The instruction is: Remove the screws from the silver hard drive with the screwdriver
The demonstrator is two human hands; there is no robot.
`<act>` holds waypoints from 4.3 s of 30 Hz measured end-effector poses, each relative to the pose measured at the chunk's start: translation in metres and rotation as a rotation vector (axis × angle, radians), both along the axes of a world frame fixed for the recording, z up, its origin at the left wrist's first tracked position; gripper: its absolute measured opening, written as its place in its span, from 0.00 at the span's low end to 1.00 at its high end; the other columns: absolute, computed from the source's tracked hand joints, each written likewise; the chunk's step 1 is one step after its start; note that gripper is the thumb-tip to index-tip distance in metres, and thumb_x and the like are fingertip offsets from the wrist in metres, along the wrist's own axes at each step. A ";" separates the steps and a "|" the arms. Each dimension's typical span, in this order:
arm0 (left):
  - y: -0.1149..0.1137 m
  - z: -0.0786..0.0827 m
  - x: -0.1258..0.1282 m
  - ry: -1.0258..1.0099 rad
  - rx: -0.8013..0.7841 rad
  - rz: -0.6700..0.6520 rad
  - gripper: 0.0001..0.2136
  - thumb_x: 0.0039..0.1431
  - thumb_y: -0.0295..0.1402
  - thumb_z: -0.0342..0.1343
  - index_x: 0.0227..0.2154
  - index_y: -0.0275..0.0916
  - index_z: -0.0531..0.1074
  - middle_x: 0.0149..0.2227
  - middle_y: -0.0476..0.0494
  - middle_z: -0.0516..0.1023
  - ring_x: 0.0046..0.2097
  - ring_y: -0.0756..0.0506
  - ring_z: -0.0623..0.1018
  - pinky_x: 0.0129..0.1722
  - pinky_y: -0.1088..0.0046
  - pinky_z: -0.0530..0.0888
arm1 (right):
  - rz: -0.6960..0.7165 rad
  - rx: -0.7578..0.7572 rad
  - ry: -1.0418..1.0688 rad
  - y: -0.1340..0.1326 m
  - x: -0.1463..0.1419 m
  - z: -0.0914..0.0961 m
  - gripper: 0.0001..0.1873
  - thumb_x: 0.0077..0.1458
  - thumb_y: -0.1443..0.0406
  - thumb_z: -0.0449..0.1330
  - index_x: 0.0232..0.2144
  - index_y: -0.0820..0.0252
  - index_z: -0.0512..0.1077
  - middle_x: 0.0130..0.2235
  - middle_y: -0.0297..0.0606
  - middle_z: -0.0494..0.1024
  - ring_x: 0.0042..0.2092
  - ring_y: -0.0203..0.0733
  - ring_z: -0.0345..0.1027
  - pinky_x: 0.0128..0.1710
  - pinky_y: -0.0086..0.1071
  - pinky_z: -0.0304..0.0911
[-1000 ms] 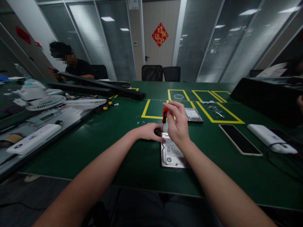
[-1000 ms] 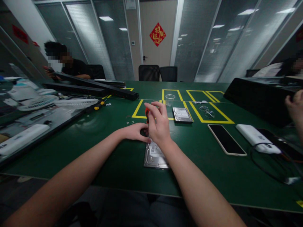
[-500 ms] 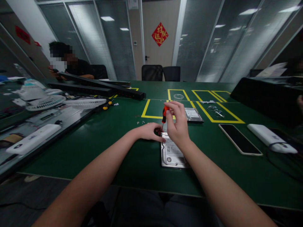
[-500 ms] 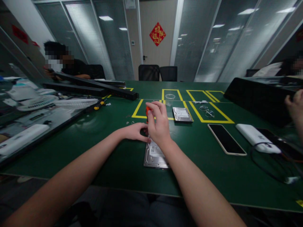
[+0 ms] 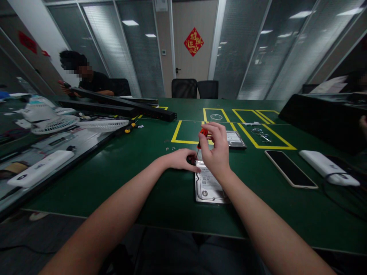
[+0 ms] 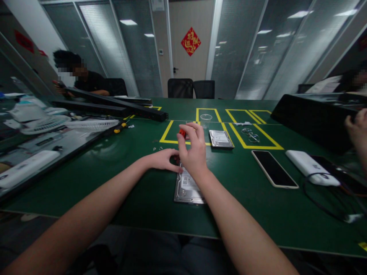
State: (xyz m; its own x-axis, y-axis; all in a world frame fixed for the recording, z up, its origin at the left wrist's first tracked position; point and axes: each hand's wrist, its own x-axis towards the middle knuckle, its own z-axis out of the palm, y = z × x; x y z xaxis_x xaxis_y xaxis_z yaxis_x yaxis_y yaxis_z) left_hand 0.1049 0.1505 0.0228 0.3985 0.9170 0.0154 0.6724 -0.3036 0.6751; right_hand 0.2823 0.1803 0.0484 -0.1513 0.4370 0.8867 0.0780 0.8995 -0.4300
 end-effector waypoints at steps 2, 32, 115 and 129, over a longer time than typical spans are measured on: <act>0.000 0.000 0.000 -0.002 -0.003 -0.002 0.30 0.49 0.55 0.70 0.48 0.38 0.79 0.41 0.41 0.81 0.41 0.40 0.78 0.39 0.65 0.70 | 0.003 -0.003 0.002 0.000 0.000 -0.001 0.12 0.67 0.67 0.60 0.51 0.53 0.74 0.54 0.45 0.70 0.56 0.49 0.70 0.50 0.46 0.76; 0.001 -0.001 -0.001 0.030 0.016 0.007 0.27 0.49 0.56 0.69 0.42 0.38 0.78 0.39 0.43 0.80 0.40 0.41 0.77 0.39 0.67 0.69 | 0.069 -0.007 -0.043 0.001 0.003 -0.002 0.23 0.70 0.70 0.50 0.57 0.42 0.75 0.57 0.41 0.68 0.58 0.47 0.69 0.58 0.51 0.70; 0.000 0.000 -0.001 0.008 -0.013 0.004 0.29 0.49 0.56 0.70 0.45 0.38 0.78 0.40 0.41 0.81 0.40 0.40 0.78 0.39 0.66 0.70 | 0.002 0.051 -0.021 -0.002 0.002 0.003 0.12 0.67 0.68 0.59 0.51 0.54 0.75 0.50 0.43 0.72 0.52 0.45 0.70 0.49 0.44 0.73; -0.001 0.000 -0.001 0.010 -0.004 0.005 0.30 0.49 0.56 0.69 0.47 0.38 0.78 0.41 0.42 0.82 0.40 0.40 0.78 0.39 0.66 0.70 | -0.014 0.040 -0.009 -0.001 0.002 0.003 0.09 0.65 0.66 0.61 0.47 0.52 0.74 0.50 0.42 0.72 0.52 0.47 0.71 0.51 0.47 0.72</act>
State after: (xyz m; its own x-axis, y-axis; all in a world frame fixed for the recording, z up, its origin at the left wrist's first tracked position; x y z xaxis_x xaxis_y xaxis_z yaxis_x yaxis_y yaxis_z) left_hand 0.1039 0.1499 0.0231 0.3939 0.9191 0.0083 0.6805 -0.2977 0.6695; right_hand 0.2842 0.1789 0.0515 -0.1537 0.4036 0.9019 0.0941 0.9146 -0.3933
